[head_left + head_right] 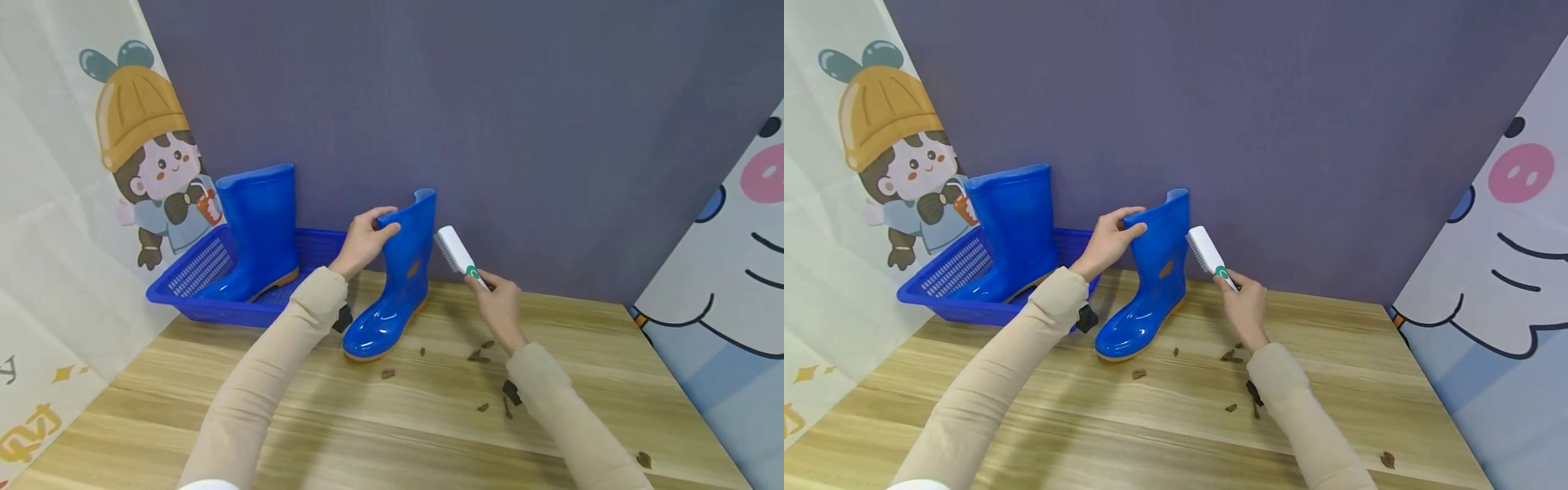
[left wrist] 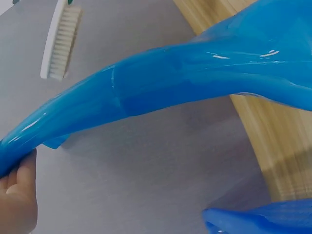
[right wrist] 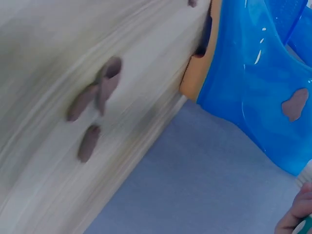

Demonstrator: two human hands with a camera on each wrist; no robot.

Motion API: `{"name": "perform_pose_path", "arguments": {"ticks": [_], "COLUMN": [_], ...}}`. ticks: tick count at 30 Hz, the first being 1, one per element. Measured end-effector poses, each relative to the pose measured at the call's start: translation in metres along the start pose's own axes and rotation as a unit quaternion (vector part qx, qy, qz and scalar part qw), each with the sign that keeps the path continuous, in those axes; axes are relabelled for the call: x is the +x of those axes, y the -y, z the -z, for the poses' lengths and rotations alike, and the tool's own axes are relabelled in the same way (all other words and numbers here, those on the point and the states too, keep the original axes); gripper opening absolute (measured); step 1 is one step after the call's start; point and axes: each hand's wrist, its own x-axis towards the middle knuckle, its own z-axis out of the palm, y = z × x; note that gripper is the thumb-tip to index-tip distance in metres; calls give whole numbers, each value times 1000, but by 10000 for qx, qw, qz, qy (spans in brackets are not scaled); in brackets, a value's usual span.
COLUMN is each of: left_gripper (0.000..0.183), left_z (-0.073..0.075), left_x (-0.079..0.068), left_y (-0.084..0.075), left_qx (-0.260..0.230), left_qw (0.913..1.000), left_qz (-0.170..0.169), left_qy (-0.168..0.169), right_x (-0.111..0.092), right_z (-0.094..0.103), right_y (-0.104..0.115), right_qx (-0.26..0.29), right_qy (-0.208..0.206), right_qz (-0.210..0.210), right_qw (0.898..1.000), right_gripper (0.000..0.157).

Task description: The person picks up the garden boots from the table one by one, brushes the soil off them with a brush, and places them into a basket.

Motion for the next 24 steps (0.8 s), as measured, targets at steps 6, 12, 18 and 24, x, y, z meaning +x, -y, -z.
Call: {"name": "perform_pose_path", "arguments": {"ticks": [6, 12, 18, 24], "left_gripper": [55, 46, 19, 16], "left_z": [-7, -13, -19, -19], "left_x": [-9, -18, -12, -11], "left_y": [-5, -8, -12, -8], "left_qx": [362, 1130, 1171, 678], "left_qw": [9986, 9899, 9886, 9952], "left_qz": [128, 107, -76, -63], "left_qy": [-373, -854, -948, -708], "right_x": [-13, -28, -37, -45], "right_z": [18, 34, 47, 57], "right_y": [-8, -10, -11, -12], "right_qx": [-74, -258, -359, -605], "right_qy": [26, -187, -212, -230], "right_qz": [222, 516, 538, 449], "right_qw": [9997, 9982, 9977, 9969], "right_gripper": [40, 34, 33, 34]}}
